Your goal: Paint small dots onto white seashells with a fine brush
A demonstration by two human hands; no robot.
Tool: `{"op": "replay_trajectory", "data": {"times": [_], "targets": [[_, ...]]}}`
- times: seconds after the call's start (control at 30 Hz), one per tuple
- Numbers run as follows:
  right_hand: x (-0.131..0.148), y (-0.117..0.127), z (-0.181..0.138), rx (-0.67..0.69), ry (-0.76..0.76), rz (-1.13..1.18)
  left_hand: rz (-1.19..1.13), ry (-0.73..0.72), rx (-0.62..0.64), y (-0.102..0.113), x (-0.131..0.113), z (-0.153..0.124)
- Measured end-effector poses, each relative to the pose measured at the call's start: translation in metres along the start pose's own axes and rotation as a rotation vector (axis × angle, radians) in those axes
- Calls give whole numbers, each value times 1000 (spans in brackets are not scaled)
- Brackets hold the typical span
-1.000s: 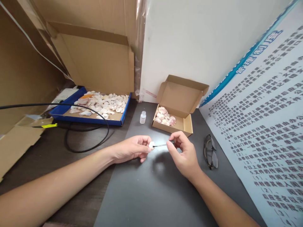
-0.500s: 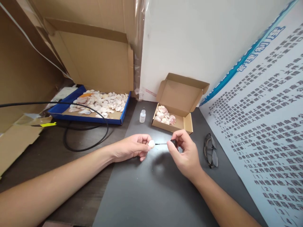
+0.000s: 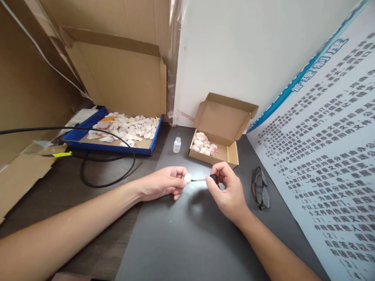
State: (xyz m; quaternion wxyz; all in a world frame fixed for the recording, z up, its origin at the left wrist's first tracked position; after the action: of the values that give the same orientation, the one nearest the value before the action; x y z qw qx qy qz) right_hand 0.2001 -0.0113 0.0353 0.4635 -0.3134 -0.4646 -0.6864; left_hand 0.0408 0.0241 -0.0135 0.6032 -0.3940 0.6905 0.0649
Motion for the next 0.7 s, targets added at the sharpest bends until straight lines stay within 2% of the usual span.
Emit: {"op": "replay_trajectory", "data": {"times": [0.27, 0.47, 0.7], "targets": [[0, -1, -2, 7, 31, 5, -2, 4, 24, 0, 1, 1], [-1, 2, -3, -37, 58, 35, -10, 6, 16, 0, 1, 1], [0, -2, -2, 10, 14, 29, -5, 9, 20, -1, -1, 0]]}}
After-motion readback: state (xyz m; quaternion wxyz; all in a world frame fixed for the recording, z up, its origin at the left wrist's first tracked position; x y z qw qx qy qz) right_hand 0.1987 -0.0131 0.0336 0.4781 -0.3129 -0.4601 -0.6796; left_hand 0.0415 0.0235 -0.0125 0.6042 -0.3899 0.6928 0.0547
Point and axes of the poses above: each hand's wrist, its own z-axis towards the middle knuckle, its own y-axis out of the back of the hand, x = y × z, the point moved 6 cm from there along z, towards the middle knuckle, and after that the axes turned 5 degrees about z, right-handed, at the moved point
